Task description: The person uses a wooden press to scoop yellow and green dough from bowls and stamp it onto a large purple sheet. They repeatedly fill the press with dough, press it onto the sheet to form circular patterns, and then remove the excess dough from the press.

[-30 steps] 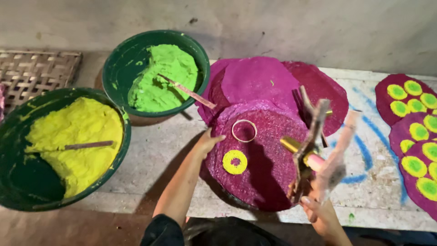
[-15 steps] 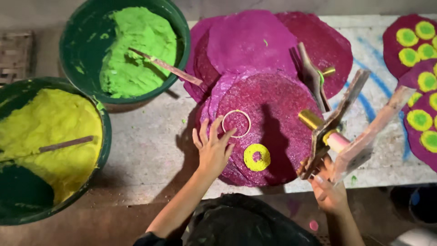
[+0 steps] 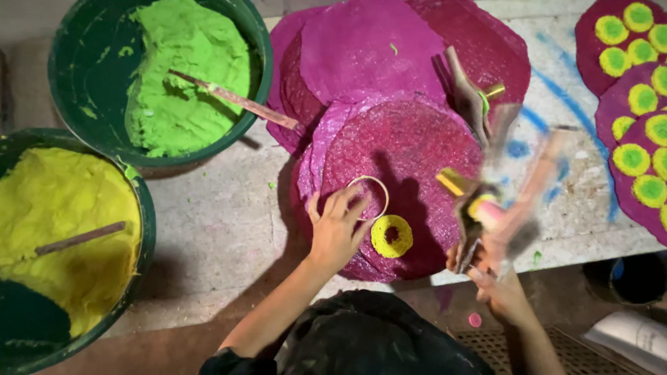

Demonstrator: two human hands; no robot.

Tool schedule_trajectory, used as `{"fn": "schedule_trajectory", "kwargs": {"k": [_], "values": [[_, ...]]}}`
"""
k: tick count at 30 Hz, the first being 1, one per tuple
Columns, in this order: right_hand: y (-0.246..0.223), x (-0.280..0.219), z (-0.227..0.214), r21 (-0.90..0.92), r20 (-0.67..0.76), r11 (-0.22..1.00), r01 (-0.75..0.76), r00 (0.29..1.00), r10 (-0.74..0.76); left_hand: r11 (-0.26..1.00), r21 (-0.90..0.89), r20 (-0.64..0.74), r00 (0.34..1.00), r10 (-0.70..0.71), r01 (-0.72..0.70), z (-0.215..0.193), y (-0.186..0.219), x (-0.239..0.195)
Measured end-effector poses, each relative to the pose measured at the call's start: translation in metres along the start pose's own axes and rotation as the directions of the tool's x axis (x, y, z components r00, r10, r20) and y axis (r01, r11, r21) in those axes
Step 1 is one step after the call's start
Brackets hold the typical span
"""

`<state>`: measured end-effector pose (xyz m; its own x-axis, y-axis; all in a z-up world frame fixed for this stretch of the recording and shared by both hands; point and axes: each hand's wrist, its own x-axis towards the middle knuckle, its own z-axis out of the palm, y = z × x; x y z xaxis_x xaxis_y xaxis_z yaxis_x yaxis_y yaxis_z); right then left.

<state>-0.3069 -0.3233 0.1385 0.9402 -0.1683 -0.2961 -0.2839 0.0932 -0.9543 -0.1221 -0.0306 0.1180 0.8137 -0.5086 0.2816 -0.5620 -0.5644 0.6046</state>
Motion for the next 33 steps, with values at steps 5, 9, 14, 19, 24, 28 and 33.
{"fn": "schedule_trajectory", "kwargs": {"k": [5,9,14,19,24,28,33], "values": [[-0.038,0.027,0.009,-0.044,0.442,0.923,-0.382,0.821,0.361,-0.23,-0.938,0.258,0.965,0.044,0.261,-0.017,-0.022,0.072],[-0.071,0.049,0.025,-0.113,0.546,0.812,-0.572,0.647,0.532,-0.698,-0.674,0.012,0.948,0.318,0.243,-0.028,-0.017,0.092],[-0.121,0.095,0.012,-0.468,0.499,0.752,-0.464,0.564,0.658,-0.791,-0.603,-0.1,0.974,0.202,0.102,-0.013,-0.024,0.108],[-0.148,0.123,0.027,-0.624,0.325,0.638,-0.45,0.593,0.736,-0.77,-0.638,0.02,1.0,-0.011,0.005,-0.005,-0.04,0.123],[-0.154,0.137,0.047,-0.848,0.027,0.346,-0.402,0.618,0.786,-0.86,-0.507,-0.15,0.989,0.018,-0.061,0.013,-0.066,0.127],[-0.147,0.141,0.075,-0.834,0.223,0.517,-0.194,0.737,0.638,-0.832,-0.544,-0.2,0.98,0.003,-0.108,0.015,-0.087,0.123],[-0.15,0.135,0.085,-0.822,0.233,0.534,-0.197,0.74,0.631,-0.843,-0.528,-0.136,0.99,-0.039,-0.106,0.027,-0.092,0.111]]}}
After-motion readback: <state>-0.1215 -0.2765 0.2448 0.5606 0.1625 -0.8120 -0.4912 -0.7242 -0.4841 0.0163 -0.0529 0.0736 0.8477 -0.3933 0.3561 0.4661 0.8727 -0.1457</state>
